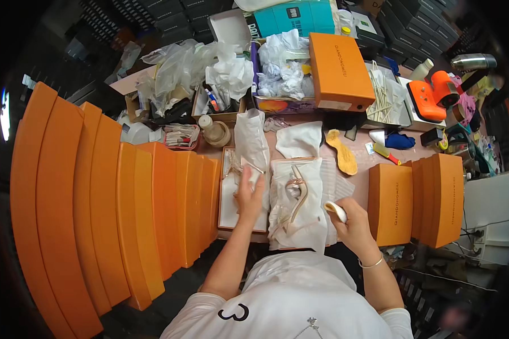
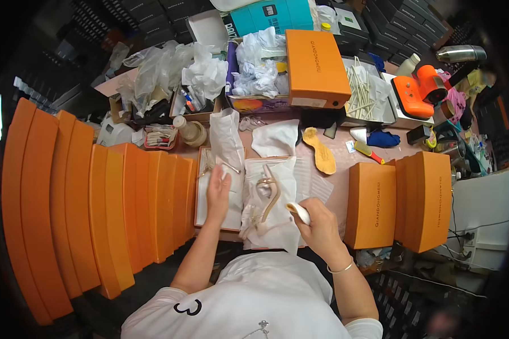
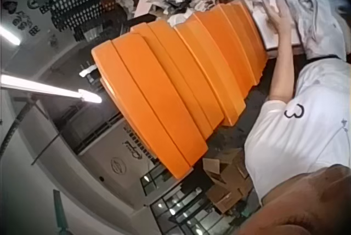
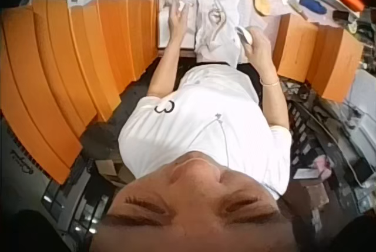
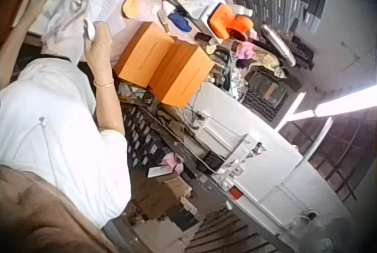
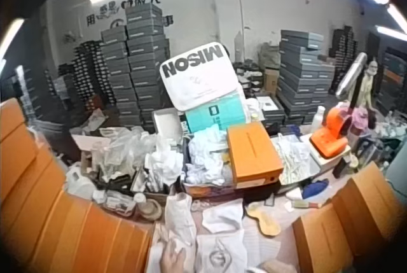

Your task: Inspect, clean, and pack high-heeled shoes into boxes for shipping.

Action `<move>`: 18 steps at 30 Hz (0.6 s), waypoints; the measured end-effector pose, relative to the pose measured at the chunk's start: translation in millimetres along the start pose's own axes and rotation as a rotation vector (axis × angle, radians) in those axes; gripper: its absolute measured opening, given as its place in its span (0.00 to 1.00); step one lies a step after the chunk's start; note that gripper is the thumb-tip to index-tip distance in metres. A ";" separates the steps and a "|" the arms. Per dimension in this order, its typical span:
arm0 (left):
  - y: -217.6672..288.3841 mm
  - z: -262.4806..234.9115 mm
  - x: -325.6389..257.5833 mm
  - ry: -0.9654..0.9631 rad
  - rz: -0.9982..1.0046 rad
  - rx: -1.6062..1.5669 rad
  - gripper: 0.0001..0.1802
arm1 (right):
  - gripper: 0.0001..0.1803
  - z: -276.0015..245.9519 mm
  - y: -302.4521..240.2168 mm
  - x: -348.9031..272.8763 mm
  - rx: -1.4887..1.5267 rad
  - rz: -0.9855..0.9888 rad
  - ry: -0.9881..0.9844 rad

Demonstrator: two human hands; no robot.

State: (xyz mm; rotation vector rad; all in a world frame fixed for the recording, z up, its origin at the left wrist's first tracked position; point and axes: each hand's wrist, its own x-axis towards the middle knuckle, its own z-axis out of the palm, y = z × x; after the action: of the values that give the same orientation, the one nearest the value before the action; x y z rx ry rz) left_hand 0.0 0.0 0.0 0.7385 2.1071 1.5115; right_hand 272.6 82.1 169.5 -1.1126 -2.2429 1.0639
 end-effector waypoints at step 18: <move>48.1 -46.5 -20.3 -0.350 -0.090 0.158 0.17 | 0.10 77.2 31.1 -15.4 1.077 0.680 -0.235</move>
State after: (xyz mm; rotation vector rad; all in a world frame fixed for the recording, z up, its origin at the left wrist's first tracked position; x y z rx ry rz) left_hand -5.8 -34.0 60.8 0.8809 1.9761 1.0863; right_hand 247.2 47.0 96.8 -1.2229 -0.9929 2.3437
